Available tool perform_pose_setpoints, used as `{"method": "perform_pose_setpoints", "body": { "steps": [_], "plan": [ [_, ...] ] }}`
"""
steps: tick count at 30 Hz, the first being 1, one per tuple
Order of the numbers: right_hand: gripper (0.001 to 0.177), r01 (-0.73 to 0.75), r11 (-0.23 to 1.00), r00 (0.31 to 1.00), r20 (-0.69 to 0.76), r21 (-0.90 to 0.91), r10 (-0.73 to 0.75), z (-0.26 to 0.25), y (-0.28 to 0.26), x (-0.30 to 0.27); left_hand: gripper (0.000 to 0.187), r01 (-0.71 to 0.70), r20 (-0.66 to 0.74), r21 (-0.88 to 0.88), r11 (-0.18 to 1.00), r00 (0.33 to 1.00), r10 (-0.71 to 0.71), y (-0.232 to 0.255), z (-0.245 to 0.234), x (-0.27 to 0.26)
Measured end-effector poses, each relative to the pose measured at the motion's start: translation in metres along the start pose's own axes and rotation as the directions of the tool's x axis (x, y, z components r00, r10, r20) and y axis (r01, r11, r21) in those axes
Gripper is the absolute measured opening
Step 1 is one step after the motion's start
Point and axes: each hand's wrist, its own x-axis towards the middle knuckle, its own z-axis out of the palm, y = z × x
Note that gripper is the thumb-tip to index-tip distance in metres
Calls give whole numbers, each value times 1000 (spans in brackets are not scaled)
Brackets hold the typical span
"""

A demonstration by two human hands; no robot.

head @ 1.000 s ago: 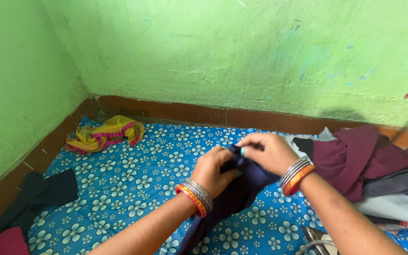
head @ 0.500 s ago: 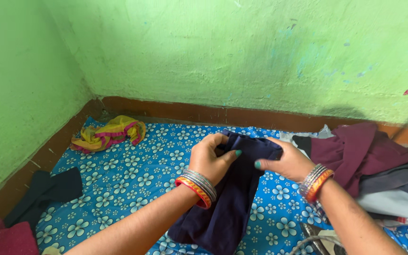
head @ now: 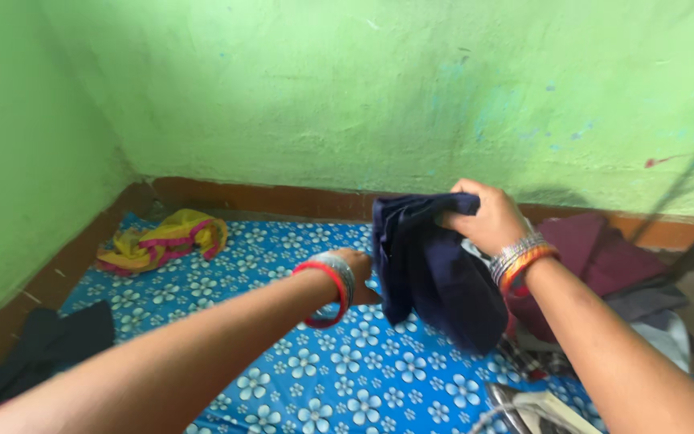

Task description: The person irons a pair of dark blue trousers and a pink top on a floral-patterned mat. They use an electric iron to smooth the garments, adjusting them as needed.

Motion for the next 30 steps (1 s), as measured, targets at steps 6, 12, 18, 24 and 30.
{"method": "perform_pose_setpoints", "body": {
  "steps": [6, 12, 18, 24, 30],
  "plan": [
    [28, -46, 999, 990, -133, -14, 44, -17, 17, 4, 77, -14, 337, 31, 999, 942, 3, 51, 11, 43],
    [33, 35, 997, 918, -398, 70, -4, -46, 88, 26, 118, 62, 2, -341, 938, 998, -65, 98, 33, 127],
    [48, -171, 972, 699, -675, 163, 236, -159, 229, 32, 128, -25, -251, -419, 908, 964, -89, 112, -3, 166],
    [58, -700, 584, 313, -558, 411, 768, -207, 310, -62, 127, -148, -201, -277, 950, 975, 94, 127, 39, 195],
    [62, -749, 489, 487, -129, 448, 864, -112, 305, -69, 129, -224, -92, -270, 936, 974, 207, 123, 79, 183]
  ]
}}
